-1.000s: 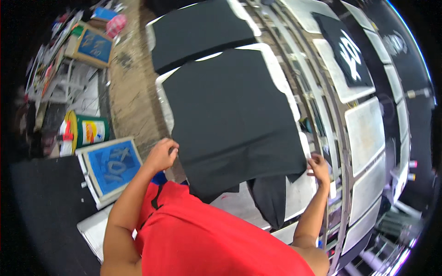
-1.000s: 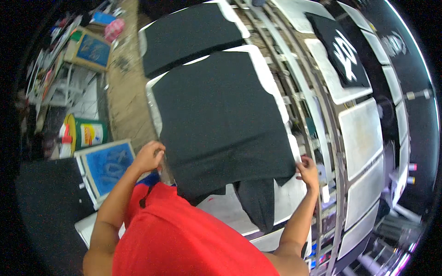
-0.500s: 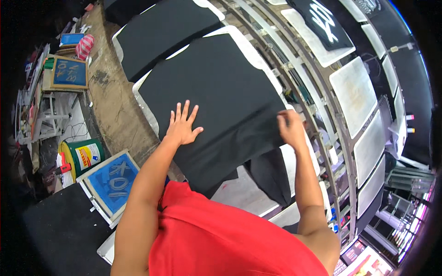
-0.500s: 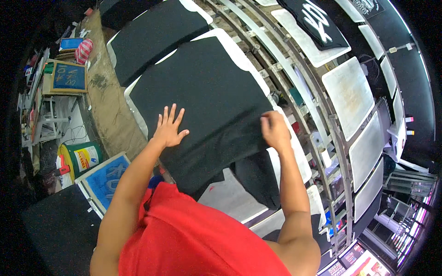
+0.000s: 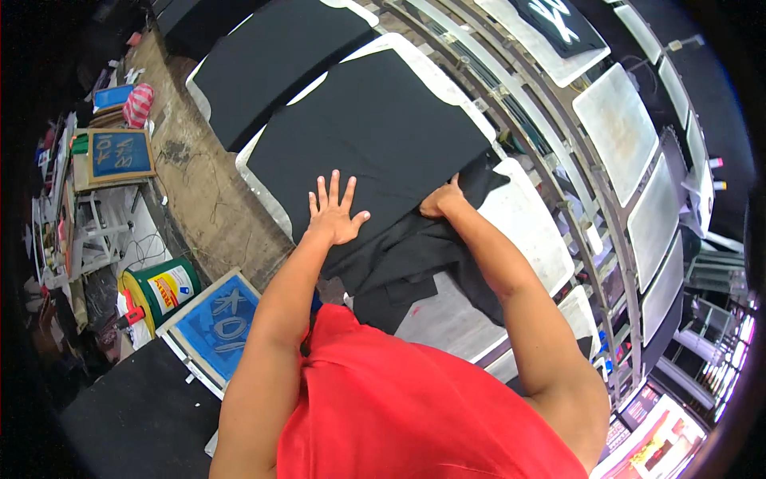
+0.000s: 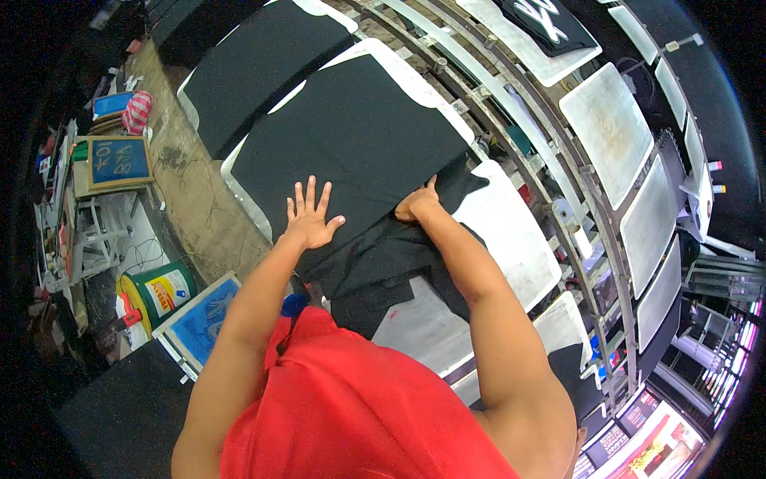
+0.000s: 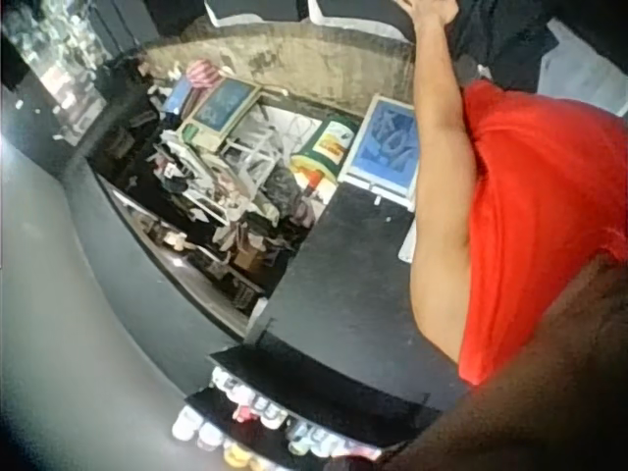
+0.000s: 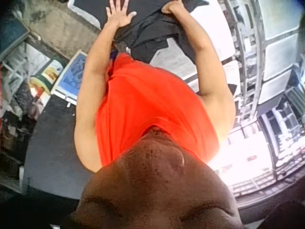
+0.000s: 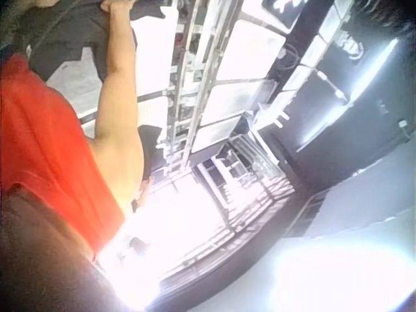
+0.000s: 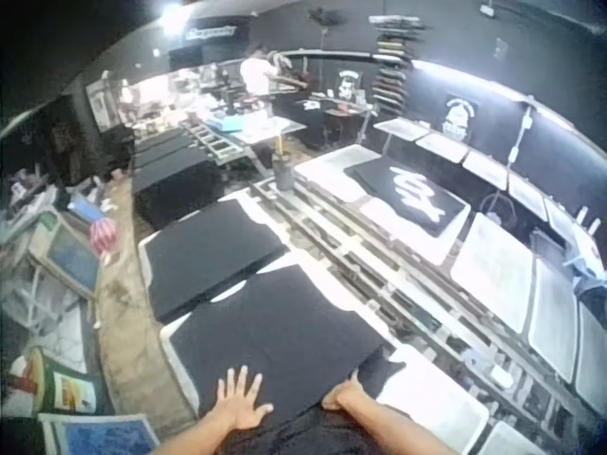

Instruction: Positioning and smoothing black t-shirts onto platens for screen printing.

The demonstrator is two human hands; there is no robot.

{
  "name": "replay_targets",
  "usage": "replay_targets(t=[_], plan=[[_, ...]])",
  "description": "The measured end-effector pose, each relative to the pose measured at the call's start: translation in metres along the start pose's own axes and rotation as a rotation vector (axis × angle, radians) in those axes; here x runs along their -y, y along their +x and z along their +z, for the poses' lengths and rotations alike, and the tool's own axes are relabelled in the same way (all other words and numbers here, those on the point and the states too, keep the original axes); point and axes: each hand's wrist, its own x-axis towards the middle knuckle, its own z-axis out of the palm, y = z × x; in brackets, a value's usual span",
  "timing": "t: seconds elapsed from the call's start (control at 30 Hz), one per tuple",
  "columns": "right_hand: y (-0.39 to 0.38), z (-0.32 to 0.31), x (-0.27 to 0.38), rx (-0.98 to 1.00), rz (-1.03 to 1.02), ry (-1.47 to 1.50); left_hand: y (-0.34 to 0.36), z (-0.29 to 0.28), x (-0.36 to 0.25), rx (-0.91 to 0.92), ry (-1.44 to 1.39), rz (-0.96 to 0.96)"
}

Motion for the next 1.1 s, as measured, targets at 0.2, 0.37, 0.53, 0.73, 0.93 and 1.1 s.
replay_targets(t=[0.2,0.37,0.53,0.73,0.93,1.1], plan=[[-0.068,-0.037,0.033,0.268,-0.03,-0.04,0.0,0.007,0.008,0.031,-0.013,-0.001],[-0.096,-0.029,0.07,0.247,-0.206,0.155,0.003,0.001,0.003,0.016,0.001,0.04],[-0.05,-0.007,0.121,0.306,-0.14,0.029,0.003,0.003,0.003,0.024,-0.008,0.019],[-0.123,-0.005,0.145,0.208,-0.246,0.062,0.003,0.005,0.005,0.015,0.005,0.058],[-0.107,0.012,0.227,0.336,-0.227,0.029,0.006,0.006,0.006,0.03,0.041,0.077],[-0.094,0.063,0.277,0.239,-0.264,0.219,0.006,-0.004,0.014,0.086,-0.034,0.116]])
